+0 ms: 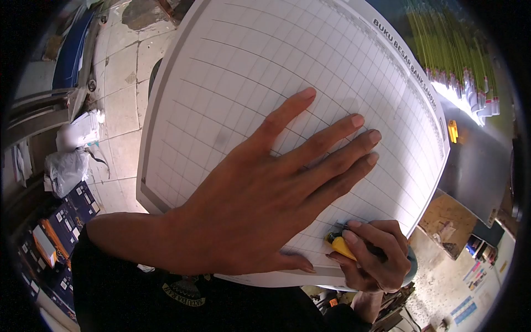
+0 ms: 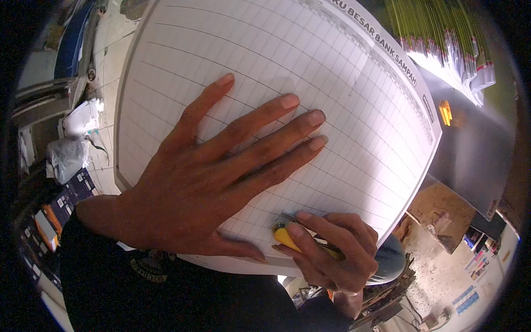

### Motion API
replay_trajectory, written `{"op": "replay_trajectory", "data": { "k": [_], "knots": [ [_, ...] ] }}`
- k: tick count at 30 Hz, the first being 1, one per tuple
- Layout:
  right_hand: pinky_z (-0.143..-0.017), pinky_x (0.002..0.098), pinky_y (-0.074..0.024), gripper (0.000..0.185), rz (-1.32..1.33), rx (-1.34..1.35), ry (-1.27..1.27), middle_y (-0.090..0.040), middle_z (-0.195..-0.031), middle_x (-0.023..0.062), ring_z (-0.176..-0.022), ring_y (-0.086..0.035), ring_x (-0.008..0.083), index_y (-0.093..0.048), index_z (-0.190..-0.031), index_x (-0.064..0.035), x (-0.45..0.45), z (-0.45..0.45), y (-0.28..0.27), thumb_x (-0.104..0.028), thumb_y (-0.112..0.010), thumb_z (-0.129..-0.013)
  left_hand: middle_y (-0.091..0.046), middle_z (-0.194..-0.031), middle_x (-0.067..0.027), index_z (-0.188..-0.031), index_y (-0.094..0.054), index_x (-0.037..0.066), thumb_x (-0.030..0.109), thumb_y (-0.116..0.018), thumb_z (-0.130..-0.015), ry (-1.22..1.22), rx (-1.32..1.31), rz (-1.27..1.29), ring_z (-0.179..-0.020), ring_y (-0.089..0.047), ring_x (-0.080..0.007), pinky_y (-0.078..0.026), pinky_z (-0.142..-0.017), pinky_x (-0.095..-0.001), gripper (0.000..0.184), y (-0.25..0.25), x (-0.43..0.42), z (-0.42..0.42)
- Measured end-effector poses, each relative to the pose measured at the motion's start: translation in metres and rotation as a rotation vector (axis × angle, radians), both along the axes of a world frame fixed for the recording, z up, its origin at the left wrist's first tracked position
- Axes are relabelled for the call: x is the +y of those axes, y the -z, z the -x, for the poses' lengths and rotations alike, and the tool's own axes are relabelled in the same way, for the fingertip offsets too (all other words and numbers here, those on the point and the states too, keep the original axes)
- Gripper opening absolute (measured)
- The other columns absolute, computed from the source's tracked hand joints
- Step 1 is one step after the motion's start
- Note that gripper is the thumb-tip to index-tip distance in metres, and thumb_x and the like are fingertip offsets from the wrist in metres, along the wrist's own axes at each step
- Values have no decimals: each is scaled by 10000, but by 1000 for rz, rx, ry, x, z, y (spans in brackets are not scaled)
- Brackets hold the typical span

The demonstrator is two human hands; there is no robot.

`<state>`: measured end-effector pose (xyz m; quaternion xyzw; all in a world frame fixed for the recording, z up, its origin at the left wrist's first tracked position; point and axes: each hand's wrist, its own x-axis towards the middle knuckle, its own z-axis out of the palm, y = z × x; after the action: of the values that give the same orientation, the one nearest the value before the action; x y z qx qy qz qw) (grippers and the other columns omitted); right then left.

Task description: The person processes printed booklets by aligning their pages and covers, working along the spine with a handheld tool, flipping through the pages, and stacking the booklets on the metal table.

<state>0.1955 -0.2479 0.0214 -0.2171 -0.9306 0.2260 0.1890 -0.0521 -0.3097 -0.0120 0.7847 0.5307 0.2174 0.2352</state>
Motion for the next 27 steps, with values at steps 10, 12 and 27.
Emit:
{"op": "replay_trajectory", "data": {
  "k": [10,12,27],
  "knots": [
    [-551,246,-544,217,2,-24,63,-750,-981,64,-693,-670,145,-800,-991,-134,-4,7,-3,-256,-829,-814,-360,-1623,-57,-1531,-429,138,931,-416,-744,-30,51,19,-1517,-280,-247,-75,-1236,-641,1117,-5,2,-3],
    [-553,249,-545,219,10,-36,74,-748,-971,65,-691,-670,147,-798,-997,-135,-4,7,-4,-249,-830,-812,-358,-1625,-45,-1533,-427,141,923,-413,-756,-39,87,24,-1516,-284,-236,-75,-1236,-638,1104,-7,2,-3],
    [-673,358,-618,384,555,427,213,-745,-972,233,-807,-738,260,-719,-1203,0,10,-20,3,-128,-810,-852,-240,-1660,-138,-1594,-282,131,885,-585,-710,62,23,21,-1550,-187,-307,-26,-1236,-643,1201,-7,1,6]
  ]
}}
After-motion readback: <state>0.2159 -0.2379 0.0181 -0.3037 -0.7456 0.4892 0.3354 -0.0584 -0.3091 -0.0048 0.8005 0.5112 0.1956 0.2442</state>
